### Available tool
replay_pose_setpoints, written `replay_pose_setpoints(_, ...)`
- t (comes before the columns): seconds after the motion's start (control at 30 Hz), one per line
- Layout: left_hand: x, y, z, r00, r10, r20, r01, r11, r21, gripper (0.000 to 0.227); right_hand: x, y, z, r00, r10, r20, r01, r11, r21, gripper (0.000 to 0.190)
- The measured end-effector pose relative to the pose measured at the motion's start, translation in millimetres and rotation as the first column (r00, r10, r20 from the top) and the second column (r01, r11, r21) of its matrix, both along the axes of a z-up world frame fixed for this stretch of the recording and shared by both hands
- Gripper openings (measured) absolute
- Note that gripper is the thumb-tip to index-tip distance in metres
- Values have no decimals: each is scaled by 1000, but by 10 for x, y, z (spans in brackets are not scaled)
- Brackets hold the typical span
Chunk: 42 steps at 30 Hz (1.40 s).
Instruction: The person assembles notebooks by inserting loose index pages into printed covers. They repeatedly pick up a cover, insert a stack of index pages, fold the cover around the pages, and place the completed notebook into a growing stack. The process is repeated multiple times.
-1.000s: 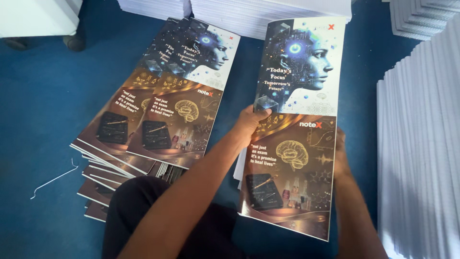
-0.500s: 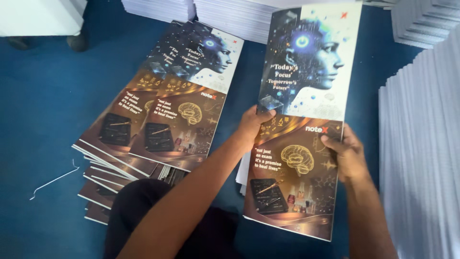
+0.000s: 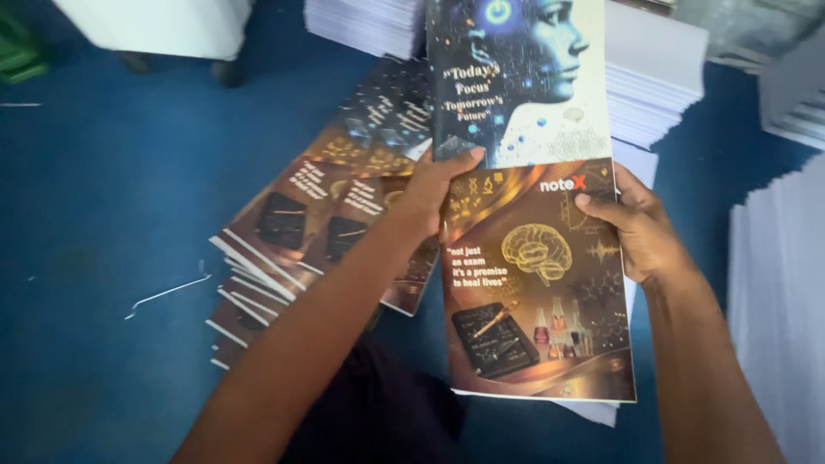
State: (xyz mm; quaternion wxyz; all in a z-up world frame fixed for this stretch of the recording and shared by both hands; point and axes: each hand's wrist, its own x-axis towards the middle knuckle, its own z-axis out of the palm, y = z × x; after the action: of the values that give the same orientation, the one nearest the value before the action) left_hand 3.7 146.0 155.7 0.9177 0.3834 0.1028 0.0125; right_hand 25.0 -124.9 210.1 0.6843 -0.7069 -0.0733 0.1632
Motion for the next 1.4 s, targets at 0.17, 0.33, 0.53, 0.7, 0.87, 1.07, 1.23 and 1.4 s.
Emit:
replay_pose_setpoints(0.17, -222, 884, 304, 986, 43, 160, -57, 995, 80, 38, -39, 651, 56, 975, 218, 29, -220, 973, 75, 54)
replay_pose_setpoints(0.33, -440, 1899, 718, 929, 153, 337, -200, 974, 107, 39, -265, 1364, 143, 934, 356, 22, -357, 931, 75, 56)
replay_pose_setpoints(0.53, -1008, 3008, 945, 873, 259, 413, -335, 935, 121, 37, -579, 2188, 144, 894, 446, -35, -447, 889, -96, 59)
replay_pose_setpoints(0.7, -1549, 3647, 811, 866, 349, 358, -420, 897, 141, 36, -836, 2939, -20, 788, 610, 79, -613, 790, 18, 60)
replay_pose_setpoints(0.87, -2074, 4202, 631, 841, 496, 215, -531, 834, 153, 33, -1157, 3519, -150, 763, 634, 121, -612, 771, -178, 60)
replay_pose_setpoints(1.07, -2802, 4766, 355, 839, 518, 166, -542, 823, 169, 32, -1611, 4144, -340, 676, 688, 263, -576, 717, -393, 65)
replay_pose_setpoints(1.23, -3379, 5093, 66, 799, 599, 58, -597, 777, 202, 31, -2107, 4538, -606, 670, 731, 131, -700, 680, -217, 59)
replay_pose_setpoints(1.4, -3893, 5240, -270, 720, 686, -105, -630, 709, 316, 31, -2461, 4750, -978, 609, 793, 20, -793, 609, -4, 53)
